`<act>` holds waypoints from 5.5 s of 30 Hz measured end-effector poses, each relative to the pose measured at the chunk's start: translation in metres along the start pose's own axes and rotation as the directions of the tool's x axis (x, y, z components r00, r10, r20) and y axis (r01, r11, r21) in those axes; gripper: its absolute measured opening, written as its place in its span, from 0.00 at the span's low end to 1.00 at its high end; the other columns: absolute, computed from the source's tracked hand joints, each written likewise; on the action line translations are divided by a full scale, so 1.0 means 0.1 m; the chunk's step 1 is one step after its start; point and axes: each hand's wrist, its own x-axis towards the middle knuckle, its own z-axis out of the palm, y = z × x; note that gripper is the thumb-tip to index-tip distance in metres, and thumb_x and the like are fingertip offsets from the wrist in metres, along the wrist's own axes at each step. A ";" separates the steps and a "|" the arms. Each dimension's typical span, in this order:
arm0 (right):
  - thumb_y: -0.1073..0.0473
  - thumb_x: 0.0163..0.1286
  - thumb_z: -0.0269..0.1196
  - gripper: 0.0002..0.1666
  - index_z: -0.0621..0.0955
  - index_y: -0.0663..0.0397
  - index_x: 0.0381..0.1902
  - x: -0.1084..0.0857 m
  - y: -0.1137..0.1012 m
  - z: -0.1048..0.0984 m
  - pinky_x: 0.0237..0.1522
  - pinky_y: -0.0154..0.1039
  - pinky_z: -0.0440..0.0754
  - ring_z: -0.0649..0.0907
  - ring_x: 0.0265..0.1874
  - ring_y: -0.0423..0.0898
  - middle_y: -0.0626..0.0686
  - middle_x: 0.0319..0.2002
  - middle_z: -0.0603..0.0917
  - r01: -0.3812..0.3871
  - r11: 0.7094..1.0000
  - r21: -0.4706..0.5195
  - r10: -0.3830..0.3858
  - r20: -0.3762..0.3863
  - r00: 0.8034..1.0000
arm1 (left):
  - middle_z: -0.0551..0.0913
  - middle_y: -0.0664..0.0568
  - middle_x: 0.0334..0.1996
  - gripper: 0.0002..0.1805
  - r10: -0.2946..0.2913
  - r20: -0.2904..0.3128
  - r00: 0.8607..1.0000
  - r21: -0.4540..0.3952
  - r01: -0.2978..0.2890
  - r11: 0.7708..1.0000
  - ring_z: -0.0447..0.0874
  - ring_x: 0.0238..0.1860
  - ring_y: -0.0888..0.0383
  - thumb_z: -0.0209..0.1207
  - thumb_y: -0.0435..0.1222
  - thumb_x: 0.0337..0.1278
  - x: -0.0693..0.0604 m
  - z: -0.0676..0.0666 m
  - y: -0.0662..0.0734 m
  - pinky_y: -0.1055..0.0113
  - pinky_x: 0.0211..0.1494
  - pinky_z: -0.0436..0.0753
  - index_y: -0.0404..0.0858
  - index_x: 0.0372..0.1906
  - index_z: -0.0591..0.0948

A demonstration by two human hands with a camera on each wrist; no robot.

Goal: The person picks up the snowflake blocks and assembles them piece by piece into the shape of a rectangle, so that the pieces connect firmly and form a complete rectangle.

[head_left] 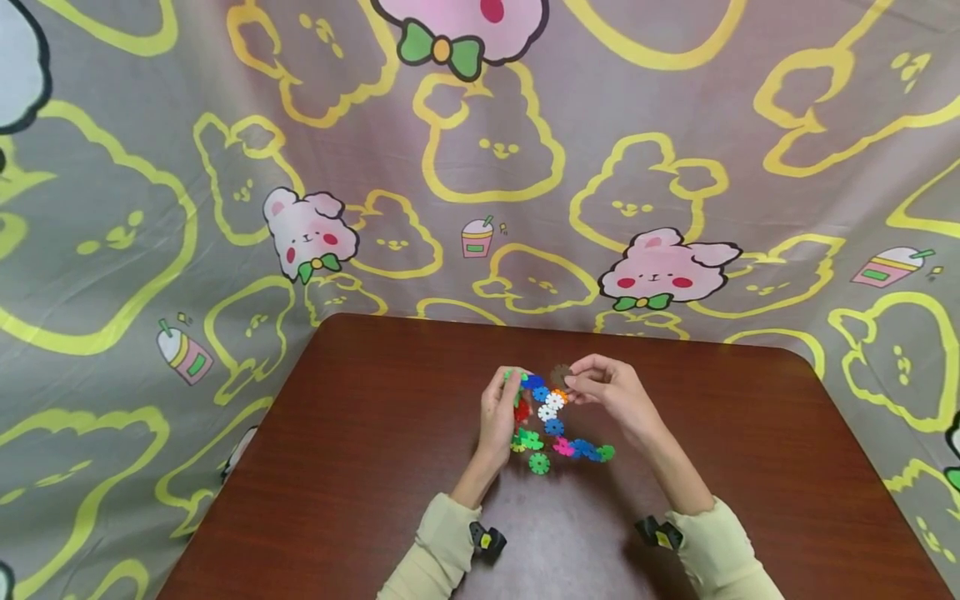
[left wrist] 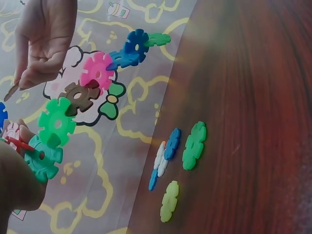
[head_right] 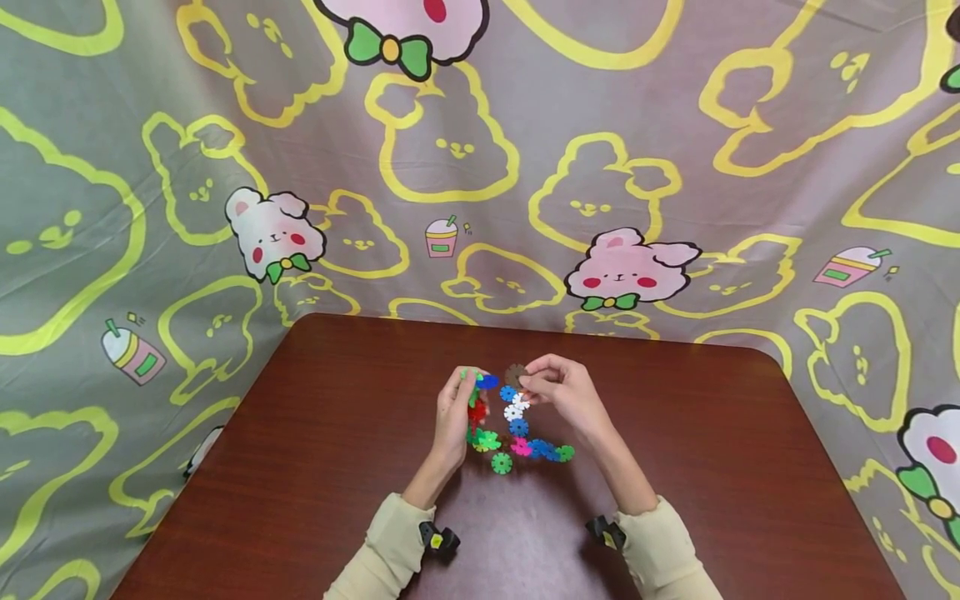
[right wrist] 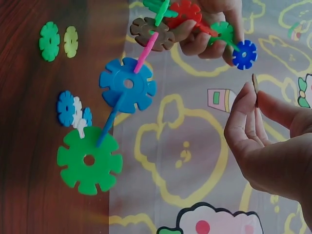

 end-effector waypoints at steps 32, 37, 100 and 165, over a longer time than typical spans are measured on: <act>0.62 0.72 0.69 0.05 0.86 0.60 0.36 -0.12 -0.05 0.24 0.30 0.38 0.85 0.87 0.25 0.46 0.50 0.27 0.88 0.259 0.864 -0.432 -0.307 -0.044 0.951 | 0.71 0.28 0.24 0.13 0.092 -0.009 0.996 0.129 -0.090 0.988 0.73 0.21 0.65 0.50 0.34 0.81 0.00 0.06 0.05 0.75 0.21 0.71 0.24 0.49 0.76; 0.67 0.70 0.68 0.03 0.87 0.60 0.35 -0.13 -0.05 0.26 0.26 0.37 0.82 0.85 0.23 0.47 0.51 0.24 0.85 0.343 0.797 -0.497 -0.410 -0.030 0.911 | 0.71 0.28 0.24 0.13 0.101 0.029 0.994 0.148 -0.105 0.983 0.72 0.22 0.65 0.50 0.33 0.81 -0.01 0.06 0.05 0.75 0.22 0.70 0.24 0.50 0.76; 0.70 0.63 0.73 0.06 0.85 0.66 0.36 0.57 0.96 -0.16 0.30 0.41 0.82 0.84 0.27 0.46 0.55 0.29 0.88 0.158 0.776 -0.611 -0.155 0.059 0.986 | 0.78 0.54 0.21 0.19 0.053 0.007 0.999 0.024 -0.053 0.998 0.70 0.17 0.66 0.66 0.25 0.61 0.03 -0.05 0.07 0.73 0.20 0.69 0.25 0.54 0.74; 0.71 0.75 0.62 0.18 0.75 0.76 0.58 0.22 0.34 -0.27 0.36 0.49 0.90 0.90 0.30 0.56 0.68 0.39 0.79 0.150 0.986 -0.069 -0.145 0.075 0.987 | 0.78 0.49 0.22 0.16 0.059 0.012 0.998 0.027 -0.059 0.998 0.71 0.17 0.63 0.66 0.26 0.61 0.04 -0.05 0.03 0.71 0.20 0.70 0.22 0.48 0.74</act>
